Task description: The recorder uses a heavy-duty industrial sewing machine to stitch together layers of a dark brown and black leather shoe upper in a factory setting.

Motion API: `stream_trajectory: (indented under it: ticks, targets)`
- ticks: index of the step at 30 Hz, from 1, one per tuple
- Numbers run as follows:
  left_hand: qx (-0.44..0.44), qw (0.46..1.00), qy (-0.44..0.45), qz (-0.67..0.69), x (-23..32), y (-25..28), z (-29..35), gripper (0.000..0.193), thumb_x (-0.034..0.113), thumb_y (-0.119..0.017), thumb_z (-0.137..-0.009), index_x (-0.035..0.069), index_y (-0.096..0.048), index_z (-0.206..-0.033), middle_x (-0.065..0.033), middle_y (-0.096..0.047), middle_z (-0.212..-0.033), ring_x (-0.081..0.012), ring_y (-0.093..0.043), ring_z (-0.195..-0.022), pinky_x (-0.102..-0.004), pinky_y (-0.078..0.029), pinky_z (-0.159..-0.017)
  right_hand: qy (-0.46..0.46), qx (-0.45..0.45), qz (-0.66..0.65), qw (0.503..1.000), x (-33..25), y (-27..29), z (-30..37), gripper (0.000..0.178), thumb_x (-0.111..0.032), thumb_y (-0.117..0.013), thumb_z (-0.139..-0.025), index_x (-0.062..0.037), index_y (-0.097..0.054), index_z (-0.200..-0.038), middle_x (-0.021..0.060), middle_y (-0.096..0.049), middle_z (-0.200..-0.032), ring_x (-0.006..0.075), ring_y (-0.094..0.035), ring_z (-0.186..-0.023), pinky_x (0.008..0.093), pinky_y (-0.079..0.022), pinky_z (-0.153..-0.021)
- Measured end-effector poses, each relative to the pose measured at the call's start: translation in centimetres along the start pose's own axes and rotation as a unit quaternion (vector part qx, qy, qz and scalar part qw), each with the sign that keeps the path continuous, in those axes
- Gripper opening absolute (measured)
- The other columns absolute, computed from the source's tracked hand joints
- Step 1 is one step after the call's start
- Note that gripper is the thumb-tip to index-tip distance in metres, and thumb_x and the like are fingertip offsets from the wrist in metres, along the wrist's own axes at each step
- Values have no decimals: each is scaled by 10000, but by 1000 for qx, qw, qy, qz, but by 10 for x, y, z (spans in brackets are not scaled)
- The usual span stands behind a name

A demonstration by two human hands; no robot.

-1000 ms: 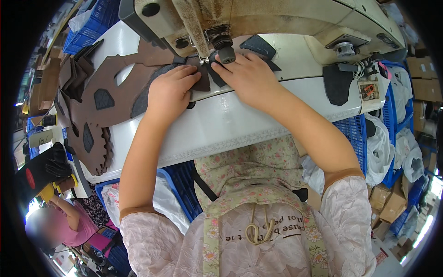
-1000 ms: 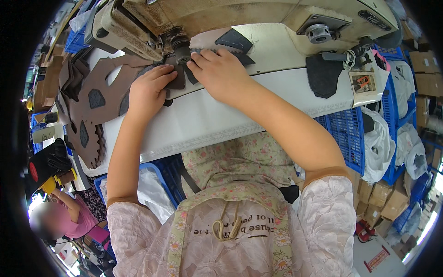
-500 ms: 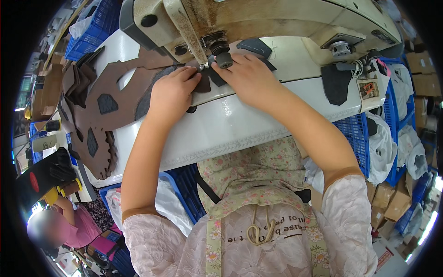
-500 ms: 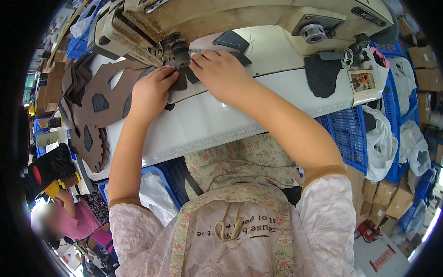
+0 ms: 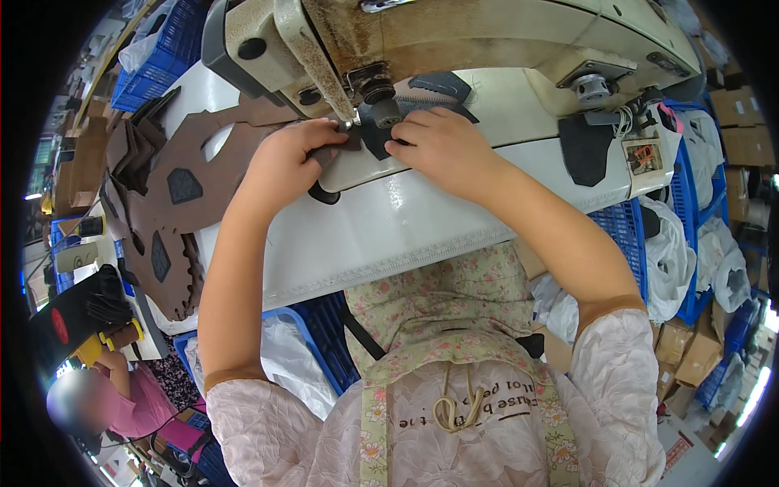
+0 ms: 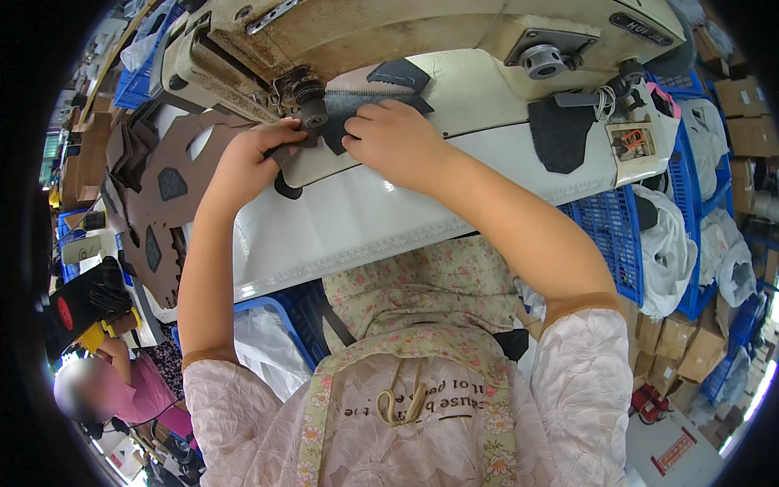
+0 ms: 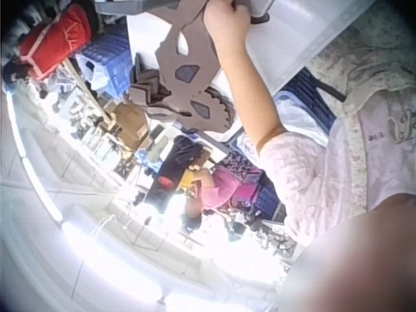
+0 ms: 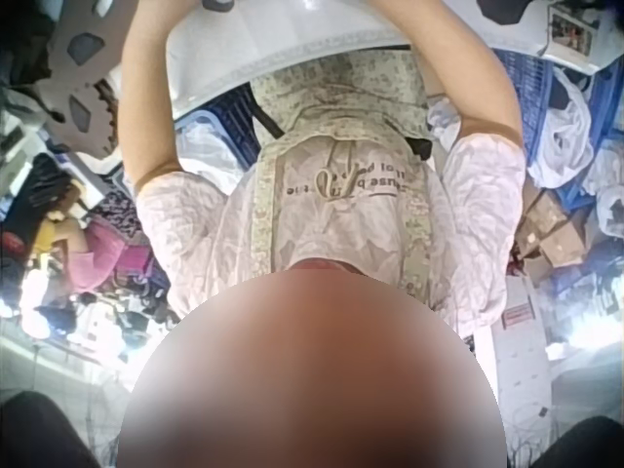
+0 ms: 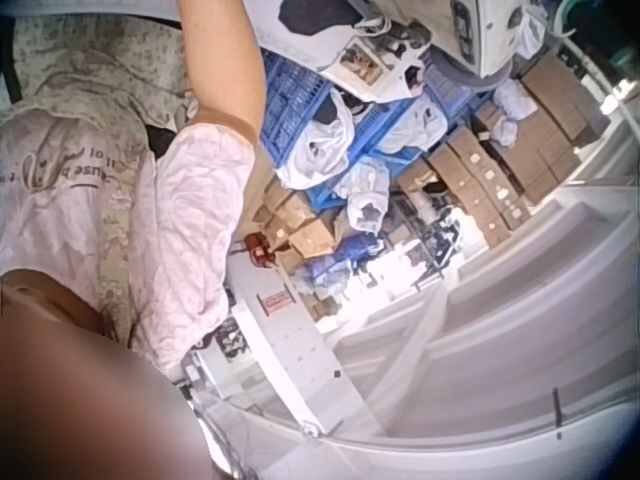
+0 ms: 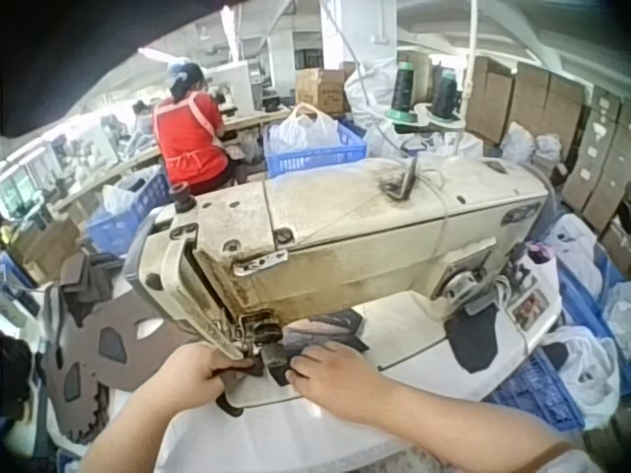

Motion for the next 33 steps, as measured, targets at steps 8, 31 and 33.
stream_trajectory:
  ticks: [8,31,33]
  targets:
    - [6,991,-36,-128,13,-7,6,566,-148,-485,-680,44,-698,-1169,-188,-628,-1283,-327,-529,-1289,-386,-414,-1079,14,7,29,999,-2,-1,-2,197,-150,-620,-790,-83,-699,-958,0,-606,-899,183,-581,-932,326,-474,-791]
    - [1,999,24,38,-10,-1,-12,305,-68,-673,-795,12,-734,-1083,-151,-722,-1124,-234,-586,-1262,-293,-457,-992,26,43,56,997,-9,-7,-12,144,-152,-613,-857,-45,-692,-911,23,-617,-898,204,-575,-925,318,-493,-785]
    - [-2,999,35,40,-14,-2,-12,311,-69,-673,-794,13,-733,-1087,-151,-724,-1117,-234,-587,-1261,-293,-457,-992,21,44,59,997,-10,-8,-13,141,-152,-612,-859,-44,-694,-897,24,-618,-898,206,-572,-920,319,-494,-783]
Point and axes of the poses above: each hand's wrist, its own z-axis away from the middle knuckle, its own y-axis out of the back of the hand, x = y × z, the point moved 7 cm from there along -z, towards the middle knuckle
